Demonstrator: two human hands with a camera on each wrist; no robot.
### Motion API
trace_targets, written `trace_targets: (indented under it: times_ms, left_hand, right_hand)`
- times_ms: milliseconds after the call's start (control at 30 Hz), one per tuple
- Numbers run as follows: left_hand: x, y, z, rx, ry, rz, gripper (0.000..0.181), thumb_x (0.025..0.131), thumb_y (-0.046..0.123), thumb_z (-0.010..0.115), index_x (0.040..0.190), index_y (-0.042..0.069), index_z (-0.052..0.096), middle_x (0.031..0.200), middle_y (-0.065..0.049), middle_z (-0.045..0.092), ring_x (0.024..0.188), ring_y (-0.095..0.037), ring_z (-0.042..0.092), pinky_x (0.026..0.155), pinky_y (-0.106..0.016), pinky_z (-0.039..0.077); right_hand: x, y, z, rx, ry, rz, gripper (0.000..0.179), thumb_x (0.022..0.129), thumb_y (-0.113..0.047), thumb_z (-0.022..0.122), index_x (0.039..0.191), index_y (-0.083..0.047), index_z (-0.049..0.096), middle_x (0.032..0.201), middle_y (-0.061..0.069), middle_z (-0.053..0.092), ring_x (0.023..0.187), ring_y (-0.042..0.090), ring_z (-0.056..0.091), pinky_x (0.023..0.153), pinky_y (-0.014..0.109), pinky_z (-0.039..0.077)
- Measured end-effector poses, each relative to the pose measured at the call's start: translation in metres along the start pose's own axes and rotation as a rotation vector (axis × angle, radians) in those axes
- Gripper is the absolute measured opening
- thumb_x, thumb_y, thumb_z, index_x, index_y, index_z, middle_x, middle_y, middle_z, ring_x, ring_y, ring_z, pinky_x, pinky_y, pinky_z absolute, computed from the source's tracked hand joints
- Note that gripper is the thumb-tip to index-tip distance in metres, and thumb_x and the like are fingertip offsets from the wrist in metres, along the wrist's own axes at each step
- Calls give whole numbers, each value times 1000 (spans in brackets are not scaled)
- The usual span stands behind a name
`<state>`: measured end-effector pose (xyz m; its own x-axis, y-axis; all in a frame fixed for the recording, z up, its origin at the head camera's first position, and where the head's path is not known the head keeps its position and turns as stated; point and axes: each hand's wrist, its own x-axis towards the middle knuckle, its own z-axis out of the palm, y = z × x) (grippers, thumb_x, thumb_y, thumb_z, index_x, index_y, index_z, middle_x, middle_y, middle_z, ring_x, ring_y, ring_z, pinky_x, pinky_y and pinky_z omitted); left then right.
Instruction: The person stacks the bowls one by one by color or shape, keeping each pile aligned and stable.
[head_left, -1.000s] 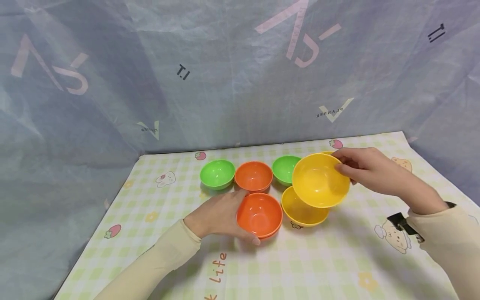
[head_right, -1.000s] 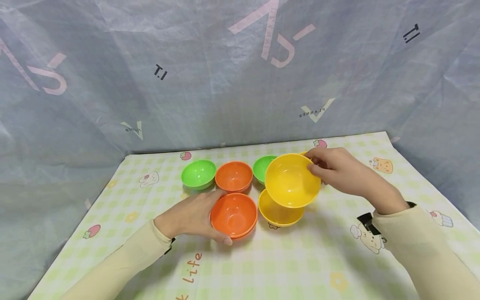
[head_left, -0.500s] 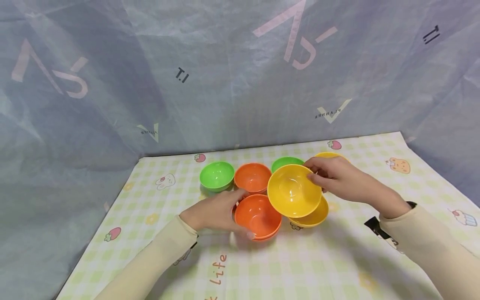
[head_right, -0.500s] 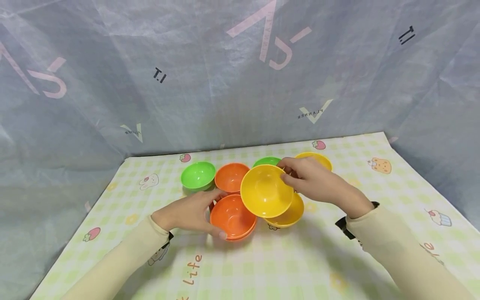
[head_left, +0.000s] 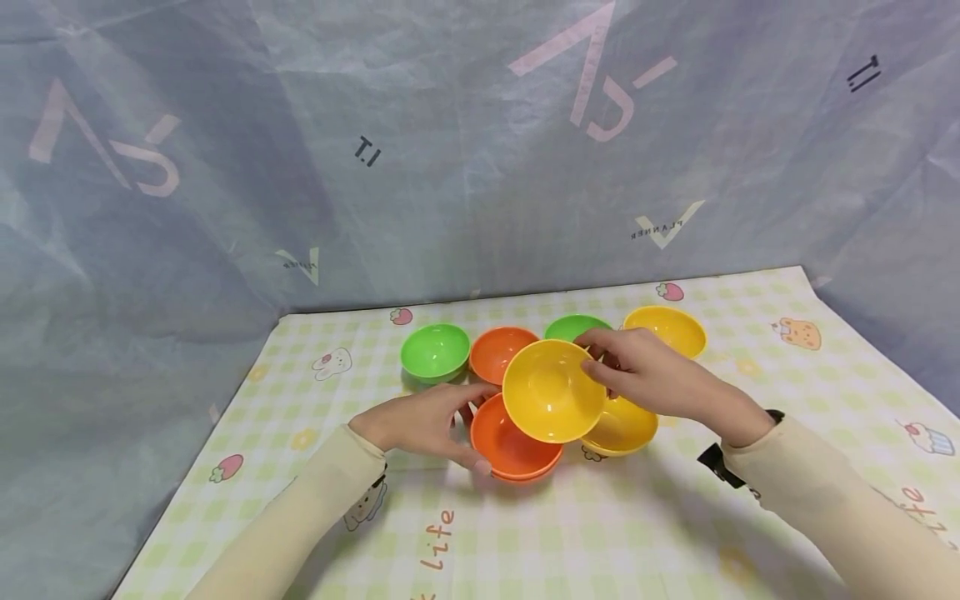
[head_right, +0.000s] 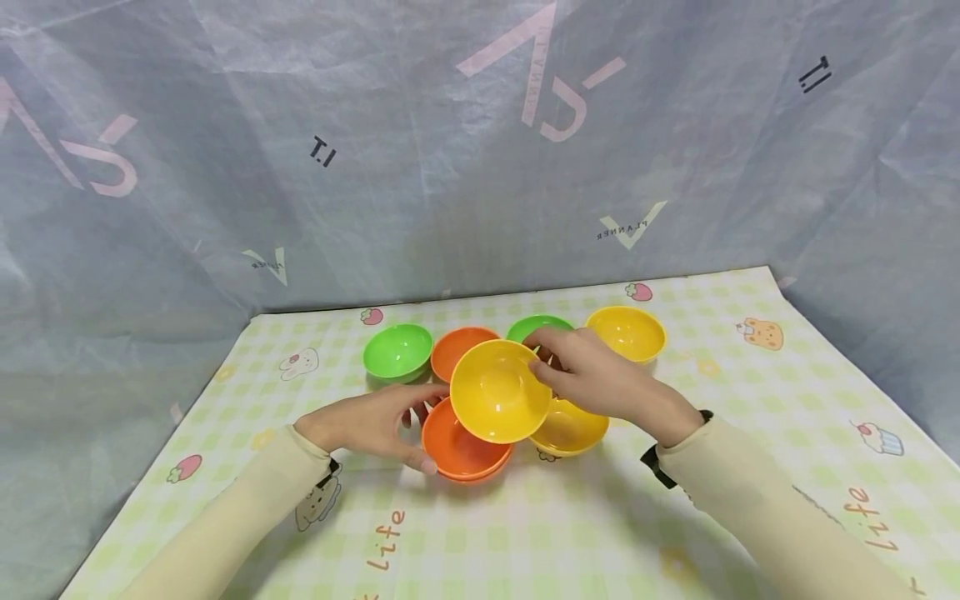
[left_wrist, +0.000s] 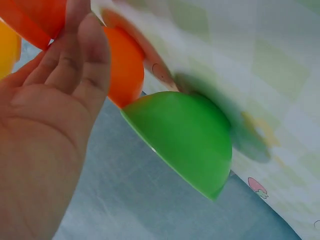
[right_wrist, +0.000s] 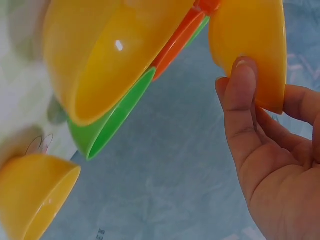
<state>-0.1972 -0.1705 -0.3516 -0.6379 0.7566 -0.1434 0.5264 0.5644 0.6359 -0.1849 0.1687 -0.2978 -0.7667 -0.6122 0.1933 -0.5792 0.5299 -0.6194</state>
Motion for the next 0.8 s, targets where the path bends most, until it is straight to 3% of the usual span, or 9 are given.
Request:
trace_targets:
  times_ms: [167, 300, 400, 467, 800]
  left_hand:
    - [-1, -3, -3, -34, -10, 26, 63, 107, 43, 65, 162, 19, 45, 148, 8, 61, 124, -11, 60, 107, -38, 51]
    - [-2, -5, -4, -30, -4, 36, 49, 115, 30, 47, 162, 16, 45, 131, 4, 68, 115, -11, 63, 107, -38, 50]
    - [-2, -6, -4, -31, -10, 33, 45, 116, 25, 45, 160, 16, 47, 105, 5, 68, 95, -12, 64, 94, -34, 54]
    - [-2, -6, -4, -39, -14, 38, 43, 116, 23, 45, 158, 15, 49, 98, 5, 67, 89, -12, 64, 87, -32, 54]
    - [-1, -7, -5, -79, -22, 65, 33, 114, 15, 44, 145, 11, 55, 92, -2, 64, 80, -13, 62, 76, -29, 55]
  right_hand:
    - [4, -3, 7, 11, -20, -2, 24, 107, -7, 64, 129, 2, 66, 87, -3, 69, 67, 16, 64, 62, 30, 57]
    - [7, -4, 11, 35, -33, -3, 25, 107, -8, 64, 129, 2, 66, 89, -1, 70, 68, 20, 66, 62, 30, 58]
    - [8, -4, 15, 58, -46, -2, 23, 107, -8, 63, 128, 1, 66, 88, -1, 70, 67, 22, 66, 62, 31, 58]
    - [9, -5, 17, 67, -55, -4, 22, 107, -8, 63, 127, 1, 66, 87, -2, 69, 67, 22, 66, 62, 31, 58]
    - [13, -6, 27, 68, -84, 4, 22, 108, -11, 63, 128, -2, 66, 84, -4, 65, 64, 12, 62, 61, 30, 56]
